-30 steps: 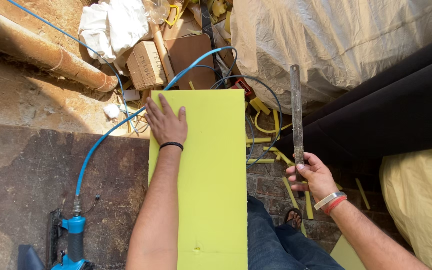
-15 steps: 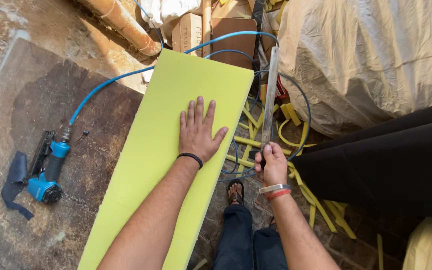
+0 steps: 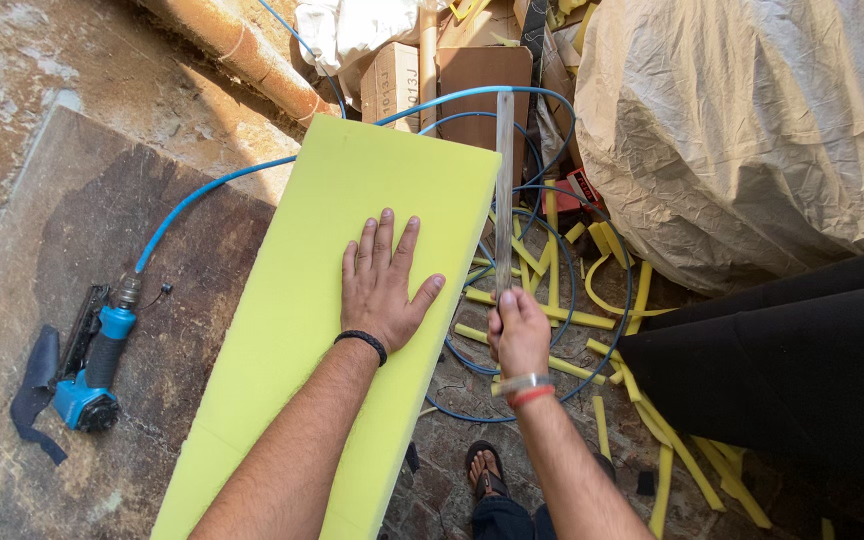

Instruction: The person staples dark fabric around a long plywood panel using a pneumatic nail gun, then carries a long yellow foam sheet to the workbench and trims its edges with a hand saw, cutting off strips of foam.

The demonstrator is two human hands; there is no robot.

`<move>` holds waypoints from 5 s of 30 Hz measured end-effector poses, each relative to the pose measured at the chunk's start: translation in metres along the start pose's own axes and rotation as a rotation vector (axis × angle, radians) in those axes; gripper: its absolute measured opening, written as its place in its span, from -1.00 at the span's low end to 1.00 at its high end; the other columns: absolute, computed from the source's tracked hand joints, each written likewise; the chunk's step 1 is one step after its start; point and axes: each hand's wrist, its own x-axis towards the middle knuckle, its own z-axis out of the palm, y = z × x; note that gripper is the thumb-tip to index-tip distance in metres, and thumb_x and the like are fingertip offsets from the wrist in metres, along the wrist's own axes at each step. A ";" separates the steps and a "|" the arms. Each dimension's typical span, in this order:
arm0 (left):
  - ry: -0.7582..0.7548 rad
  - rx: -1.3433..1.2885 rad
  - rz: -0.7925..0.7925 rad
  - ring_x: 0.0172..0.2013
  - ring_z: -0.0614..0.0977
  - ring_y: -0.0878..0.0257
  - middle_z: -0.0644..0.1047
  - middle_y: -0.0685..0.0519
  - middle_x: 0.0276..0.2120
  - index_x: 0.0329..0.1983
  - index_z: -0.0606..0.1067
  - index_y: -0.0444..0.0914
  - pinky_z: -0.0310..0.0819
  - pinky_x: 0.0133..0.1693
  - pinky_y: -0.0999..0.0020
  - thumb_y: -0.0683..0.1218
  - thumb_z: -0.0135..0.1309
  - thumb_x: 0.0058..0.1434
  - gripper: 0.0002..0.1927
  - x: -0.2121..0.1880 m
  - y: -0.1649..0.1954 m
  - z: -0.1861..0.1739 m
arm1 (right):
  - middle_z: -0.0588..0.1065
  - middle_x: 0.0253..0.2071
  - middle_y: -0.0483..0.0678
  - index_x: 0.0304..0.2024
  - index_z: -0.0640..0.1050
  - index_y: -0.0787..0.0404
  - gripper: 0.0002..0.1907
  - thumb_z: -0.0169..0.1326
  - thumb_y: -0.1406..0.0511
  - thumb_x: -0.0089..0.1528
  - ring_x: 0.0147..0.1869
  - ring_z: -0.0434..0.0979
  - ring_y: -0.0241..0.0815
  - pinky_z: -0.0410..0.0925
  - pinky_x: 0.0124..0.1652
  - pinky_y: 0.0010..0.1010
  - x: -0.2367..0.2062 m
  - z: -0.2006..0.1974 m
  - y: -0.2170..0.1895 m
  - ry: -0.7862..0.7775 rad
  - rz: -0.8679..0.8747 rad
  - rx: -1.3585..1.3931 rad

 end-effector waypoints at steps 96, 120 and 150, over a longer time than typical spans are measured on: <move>-0.011 -0.097 -0.042 0.52 -0.08 -0.20 -0.10 -0.19 0.56 0.60 -0.04 -0.10 -0.39 0.38 -0.31 0.34 -0.32 0.42 -0.21 -0.594 -0.102 0.016 | 0.32 -0.59 -0.25 -0.28 0.48 0.24 -0.81 -0.01 0.29 0.40 -0.59 0.23 -0.47 0.13 -0.61 -0.56 -0.433 -0.060 0.415 -0.059 -0.182 -0.050; 0.008 -0.073 -0.064 0.55 -0.07 -0.05 -0.12 -0.05 0.59 0.63 -0.06 0.05 -0.39 0.44 -0.21 0.34 -0.36 0.45 -0.27 -0.619 -0.115 0.038 | 0.29 -0.63 -0.26 -0.23 0.51 0.17 -0.87 -0.04 0.28 0.35 -0.62 0.20 -0.45 0.11 -0.62 -0.56 -0.585 -0.066 0.525 -0.053 -0.013 0.019; 0.022 -0.048 0.130 0.53 -0.05 -0.16 -0.10 -0.16 0.56 0.61 -0.03 0.00 -0.30 0.41 -0.27 0.37 -0.22 0.40 -0.19 -0.863 -0.146 0.043 | 0.28 -0.64 -0.24 -0.32 0.43 0.18 -0.78 -0.07 0.26 0.41 -0.65 0.14 -0.46 0.06 -0.64 -0.56 -0.657 -0.066 0.631 -0.149 -0.120 0.115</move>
